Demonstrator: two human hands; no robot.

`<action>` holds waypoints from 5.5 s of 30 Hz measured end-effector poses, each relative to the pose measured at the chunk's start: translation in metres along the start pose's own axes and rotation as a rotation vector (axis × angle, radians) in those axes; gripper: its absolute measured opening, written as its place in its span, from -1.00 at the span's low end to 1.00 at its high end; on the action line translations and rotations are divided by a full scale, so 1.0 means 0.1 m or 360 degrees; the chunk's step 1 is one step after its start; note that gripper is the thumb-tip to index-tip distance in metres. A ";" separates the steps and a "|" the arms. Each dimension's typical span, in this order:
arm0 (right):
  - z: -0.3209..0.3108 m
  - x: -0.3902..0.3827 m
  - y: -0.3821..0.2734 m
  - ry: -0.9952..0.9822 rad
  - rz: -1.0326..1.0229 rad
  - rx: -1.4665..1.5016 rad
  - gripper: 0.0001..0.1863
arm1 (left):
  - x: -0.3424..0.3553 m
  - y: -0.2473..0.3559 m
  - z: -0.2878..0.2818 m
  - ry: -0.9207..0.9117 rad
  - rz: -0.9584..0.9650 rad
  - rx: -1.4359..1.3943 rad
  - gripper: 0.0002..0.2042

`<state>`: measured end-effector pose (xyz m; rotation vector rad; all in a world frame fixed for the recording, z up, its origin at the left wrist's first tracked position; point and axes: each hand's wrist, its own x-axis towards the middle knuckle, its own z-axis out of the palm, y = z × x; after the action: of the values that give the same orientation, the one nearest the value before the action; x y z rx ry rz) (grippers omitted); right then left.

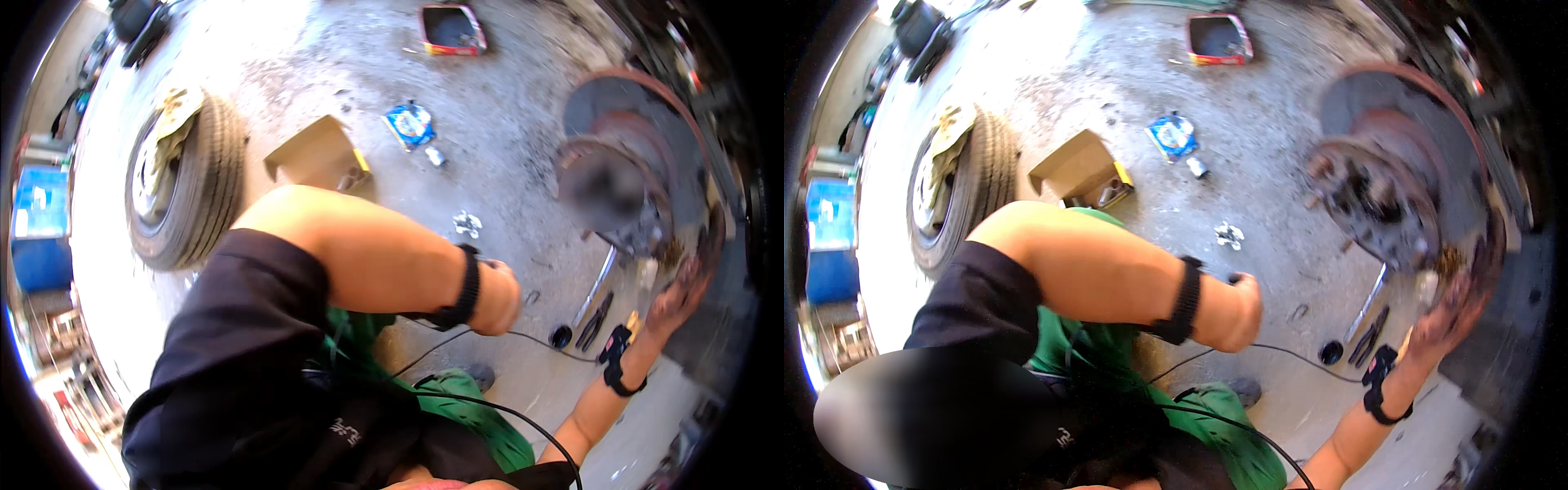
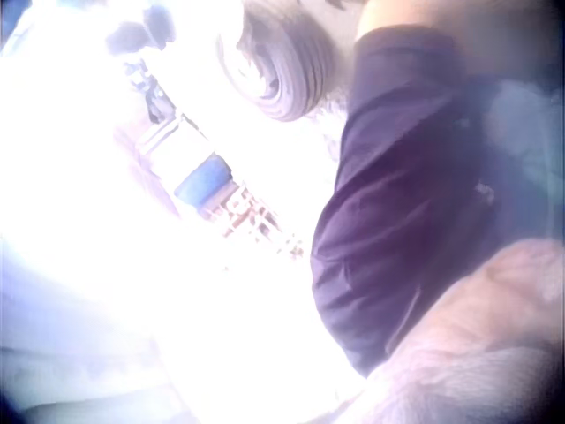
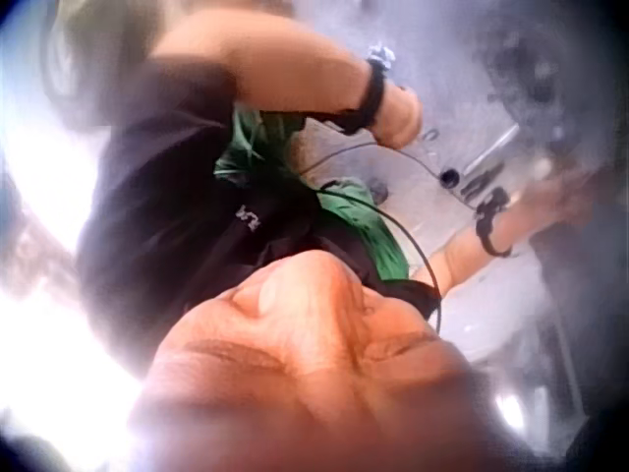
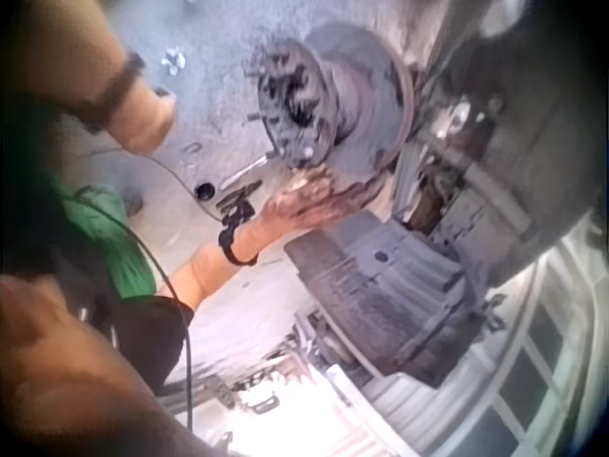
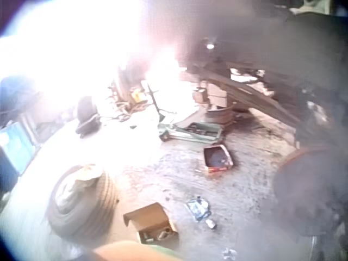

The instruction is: The person cleans a component with a cloth, applies grease to the interior of a wheel hub by hand, and uses a torque wrench to secure the central nut.

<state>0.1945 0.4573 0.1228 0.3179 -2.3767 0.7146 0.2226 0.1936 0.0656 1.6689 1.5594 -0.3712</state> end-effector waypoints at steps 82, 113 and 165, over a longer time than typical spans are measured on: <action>0.50 0.51 -0.92 -0.0547 0.0076 -0.0690 -0.55 | 0.46 -0.65 -0.56 -0.0161 -0.0726 -0.0398 -0.43; 0.62 0.58 -0.92 -0.0479 -0.0064 -0.0546 -0.56 | 0.57 -0.52 -0.39 -0.0336 -0.0524 0.0064 -0.23; 1.43 -0.20 -0.86 0.0847 0.1841 0.3623 -0.89 | 0.60 -0.64 0.00 -0.0454 -0.0341 0.0113 -0.42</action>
<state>0.1719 0.3072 0.0519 -0.4363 0.0027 3.0247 0.1745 0.2302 0.0015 1.4309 1.5245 -0.7508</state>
